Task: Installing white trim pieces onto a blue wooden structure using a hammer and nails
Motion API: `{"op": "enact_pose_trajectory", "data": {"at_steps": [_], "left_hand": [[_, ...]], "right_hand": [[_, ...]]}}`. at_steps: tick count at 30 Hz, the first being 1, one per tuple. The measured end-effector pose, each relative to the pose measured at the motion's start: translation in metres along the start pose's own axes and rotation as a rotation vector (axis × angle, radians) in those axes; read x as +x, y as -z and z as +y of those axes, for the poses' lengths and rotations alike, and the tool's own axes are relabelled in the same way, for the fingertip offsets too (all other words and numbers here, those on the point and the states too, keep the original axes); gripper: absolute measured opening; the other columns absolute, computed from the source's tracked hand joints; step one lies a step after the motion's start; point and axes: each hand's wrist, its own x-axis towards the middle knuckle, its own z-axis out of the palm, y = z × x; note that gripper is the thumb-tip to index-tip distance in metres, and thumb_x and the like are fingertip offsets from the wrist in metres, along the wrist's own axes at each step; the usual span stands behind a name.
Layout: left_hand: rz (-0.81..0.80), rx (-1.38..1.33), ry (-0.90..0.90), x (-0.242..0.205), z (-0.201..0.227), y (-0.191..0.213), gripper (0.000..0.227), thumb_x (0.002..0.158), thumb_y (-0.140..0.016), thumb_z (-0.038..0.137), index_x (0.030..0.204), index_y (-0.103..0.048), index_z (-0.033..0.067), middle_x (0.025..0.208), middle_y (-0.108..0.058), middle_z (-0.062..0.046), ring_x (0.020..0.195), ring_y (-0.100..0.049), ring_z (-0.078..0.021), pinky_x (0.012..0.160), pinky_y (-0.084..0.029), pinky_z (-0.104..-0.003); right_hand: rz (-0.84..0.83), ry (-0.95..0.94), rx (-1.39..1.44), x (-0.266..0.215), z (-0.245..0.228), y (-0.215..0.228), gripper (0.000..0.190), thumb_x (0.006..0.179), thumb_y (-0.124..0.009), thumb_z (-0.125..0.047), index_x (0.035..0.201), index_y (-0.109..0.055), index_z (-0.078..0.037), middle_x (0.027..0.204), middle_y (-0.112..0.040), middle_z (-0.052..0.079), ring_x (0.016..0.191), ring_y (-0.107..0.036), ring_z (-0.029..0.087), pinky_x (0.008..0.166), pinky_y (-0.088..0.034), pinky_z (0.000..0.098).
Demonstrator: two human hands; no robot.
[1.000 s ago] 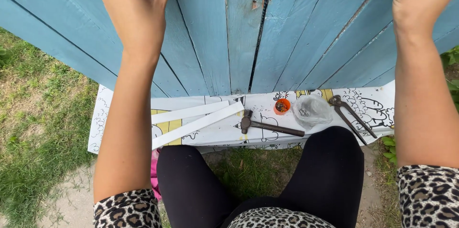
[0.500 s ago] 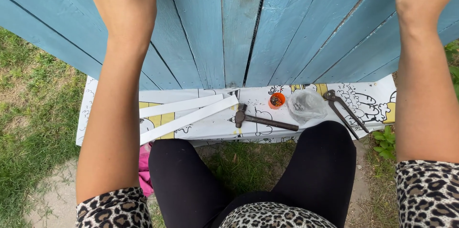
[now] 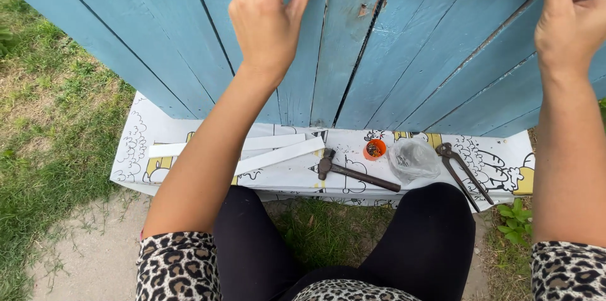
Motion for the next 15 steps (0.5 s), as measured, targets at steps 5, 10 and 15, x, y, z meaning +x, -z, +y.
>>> {"op": "enact_pose_trajectory", "data": {"at_steps": [5, 10, 15], "left_hand": [[0.022, 0.196, 0.015, -0.002, 0.000, -0.018, 0.051, 0.081, -0.094, 0.039, 0.090, -0.049, 0.0159, 0.088, -0.052, 0.003, 0.074, -0.051, -0.0204, 0.046, -0.039, -0.038], [-0.034, 0.309, 0.005, -0.004, -0.007, -0.028, 0.050, 0.083, -0.089, 0.046, 0.087, -0.049, 0.0163, 0.083, -0.053, 0.001, 0.073, -0.052, -0.0229, 0.042, -0.038, -0.041], [0.018, 0.454, -0.033, -0.011, -0.004, -0.046, 0.048, 0.085, -0.086, 0.048, 0.099, -0.055, 0.0156, 0.088, -0.055, 0.003, 0.079, -0.056, -0.0164, 0.043, -0.048, -0.034]], "right_hand": [[-0.070, -0.082, 0.042, 0.000, -0.008, 0.000, 0.018, 0.131, -0.071, 0.002, 0.133, -0.054, 0.005, 0.126, -0.060, 0.020, 0.119, -0.059, 0.030, 0.107, -0.047, 0.0392], [-0.105, -0.221, -0.048, -0.004, -0.008, 0.004, 0.024, 0.130, -0.065, -0.023, 0.136, -0.056, -0.002, 0.132, -0.059, 0.013, 0.125, -0.058, 0.026, 0.111, -0.046, 0.0390], [-0.145, -0.234, -0.126, -0.001, -0.024, 0.003, 0.029, 0.132, -0.059, -0.029, 0.137, -0.056, 0.000, 0.132, -0.053, 0.012, 0.126, -0.053, 0.028, 0.112, -0.042, 0.0411]]}}
